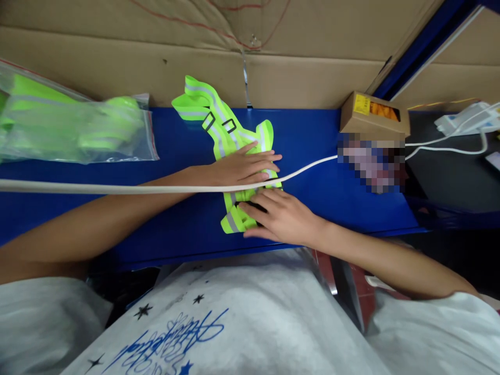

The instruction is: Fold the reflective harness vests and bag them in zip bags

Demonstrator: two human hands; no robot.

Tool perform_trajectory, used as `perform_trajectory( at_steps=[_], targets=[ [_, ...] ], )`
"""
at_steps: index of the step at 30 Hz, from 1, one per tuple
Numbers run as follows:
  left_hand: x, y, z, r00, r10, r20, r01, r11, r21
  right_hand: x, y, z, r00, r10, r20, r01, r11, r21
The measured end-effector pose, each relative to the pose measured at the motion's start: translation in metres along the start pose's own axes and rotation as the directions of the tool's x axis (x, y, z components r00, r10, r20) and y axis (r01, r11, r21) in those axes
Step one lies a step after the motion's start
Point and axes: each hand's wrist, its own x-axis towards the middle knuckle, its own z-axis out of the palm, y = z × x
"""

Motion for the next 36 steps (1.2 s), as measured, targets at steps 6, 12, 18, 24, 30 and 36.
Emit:
perform_trajectory(
  at_steps=[6, 12, 18, 24, 30, 36],
  targets=[
    [0.0, 0.003, 0.004, 0.994, -0.048, -0.094, 0.05, 0.998, 0.026, -0.001, -0.006, -0.001, 0.996, -0.048, 0.072, 0.057, 0.99, -0.128],
    [-0.002, 0.011, -0.001, 0.988, -0.076, -0.134, 0.084, 0.995, 0.057, 0.0, -0.01, -0.005, 0.994, -0.089, 0.061, 0.099, 0.976, -0.193],
    [-0.003, 0.016, -0.001, 0.988, -0.074, -0.137, 0.09, 0.989, 0.116, 0.005, 0.001, -0.014, 0.994, -0.001, 0.109, -0.003, 1.0, 0.029],
    [-0.004, -0.002, 0.007, 0.999, -0.033, -0.006, 0.034, 0.997, 0.069, 0.037, 0.038, -0.02, 0.967, -0.006, 0.257, -0.125, 0.862, 0.491],
    [-0.004, -0.017, 0.002, 0.997, -0.014, 0.073, 0.011, 0.999, 0.045, 0.044, 0.042, -0.017, 0.969, 0.005, 0.247, -0.157, 0.784, 0.6],
    [-0.006, -0.013, 0.0, 0.995, -0.023, 0.099, 0.019, 0.999, 0.037, 0.037, 0.049, -0.003, 0.998, 0.003, 0.062, -0.023, 0.94, 0.34]
  ],
)
